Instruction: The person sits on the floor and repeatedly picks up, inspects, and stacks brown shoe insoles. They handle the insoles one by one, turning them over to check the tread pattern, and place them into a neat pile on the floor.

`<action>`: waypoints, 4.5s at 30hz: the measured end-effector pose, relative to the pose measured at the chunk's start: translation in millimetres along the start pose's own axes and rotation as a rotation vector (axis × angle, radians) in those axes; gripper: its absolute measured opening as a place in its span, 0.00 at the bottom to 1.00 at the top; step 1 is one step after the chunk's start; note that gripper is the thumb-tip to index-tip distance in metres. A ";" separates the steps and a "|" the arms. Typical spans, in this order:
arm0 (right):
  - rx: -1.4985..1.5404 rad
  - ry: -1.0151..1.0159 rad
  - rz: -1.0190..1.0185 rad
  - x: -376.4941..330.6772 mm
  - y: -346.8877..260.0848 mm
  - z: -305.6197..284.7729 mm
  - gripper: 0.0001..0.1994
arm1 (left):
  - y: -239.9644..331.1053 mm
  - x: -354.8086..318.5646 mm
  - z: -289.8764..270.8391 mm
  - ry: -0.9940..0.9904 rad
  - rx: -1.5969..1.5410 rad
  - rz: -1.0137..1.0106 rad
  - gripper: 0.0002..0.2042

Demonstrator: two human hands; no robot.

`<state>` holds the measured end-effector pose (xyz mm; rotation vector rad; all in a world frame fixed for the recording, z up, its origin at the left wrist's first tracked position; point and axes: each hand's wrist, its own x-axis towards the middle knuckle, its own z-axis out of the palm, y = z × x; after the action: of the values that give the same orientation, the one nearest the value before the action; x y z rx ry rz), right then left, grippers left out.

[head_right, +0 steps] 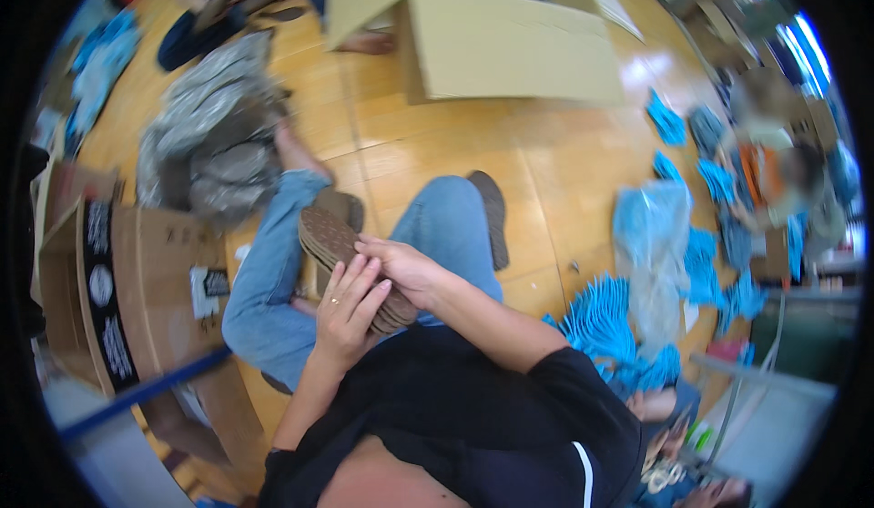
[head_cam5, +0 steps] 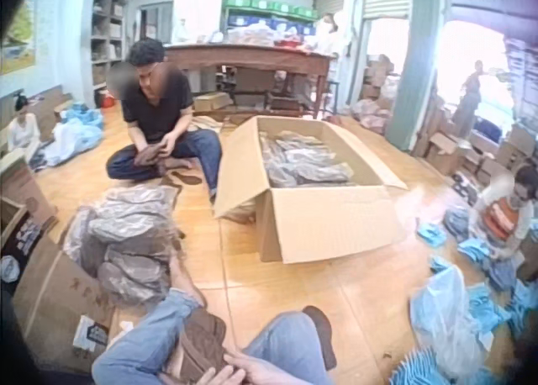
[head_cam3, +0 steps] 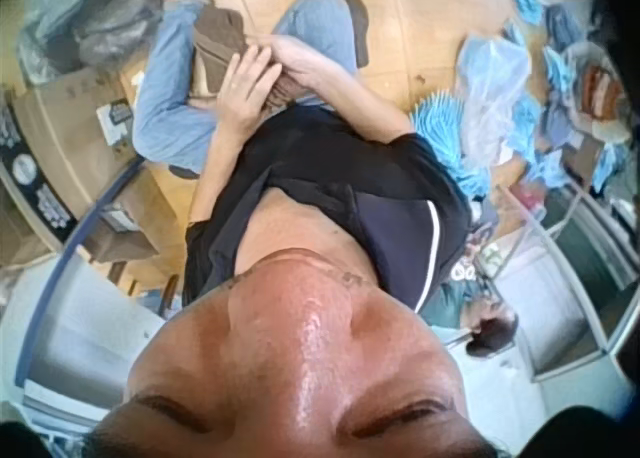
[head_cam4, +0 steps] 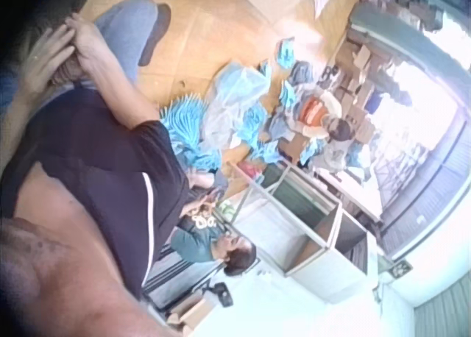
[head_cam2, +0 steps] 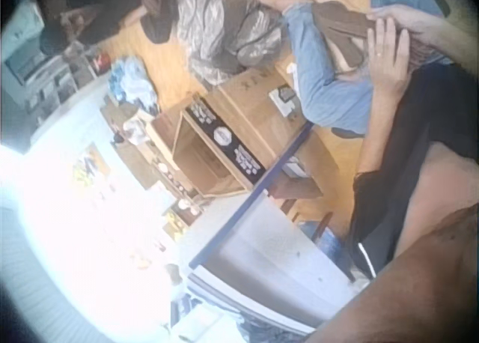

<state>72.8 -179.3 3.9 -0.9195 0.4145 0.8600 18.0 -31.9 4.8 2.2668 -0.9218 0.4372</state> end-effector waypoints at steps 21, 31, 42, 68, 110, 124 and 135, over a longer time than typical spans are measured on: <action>-0.928 1.316 -0.059 18.6 58.1 -365.1 0.27 | -183.7 -115.1 100.9 0.296 -0.850 -1.438 0.30; -0.787 1.107 -1.028 21.5 -14.2 -184.5 0.22 | -187.3 -112.9 102.7 0.246 -0.750 -1.368 0.31; -0.574 0.247 -0.216 207.5 136.0 -44.4 0.35 | -187.9 -129.3 100.1 0.184 -0.845 -1.372 0.26; -0.195 -0.045 -0.375 122.3 59.7 24.7 0.20 | -127.3 -65.8 35.2 0.571 -1.337 -1.051 0.21; -1.036 -0.667 -0.110 44.4 146.2 169.4 0.22 | -31.9 -44.1 75.5 0.760 -1.653 -0.869 0.33; -0.588 0.277 -0.936 -35.7 -29.8 19.9 0.19 | -27.5 19.3 7.9 0.547 -1.545 -0.717 0.27; -0.627 0.321 -0.989 -39.8 -19.1 -0.9 0.19 | -4.2 44.2 16.9 0.324 -1.422 -0.686 0.34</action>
<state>63.8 -204.6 39.0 -1.6457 -0.0879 -0.1037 52.9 -63.0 13.2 0.9949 -0.0778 -0.1704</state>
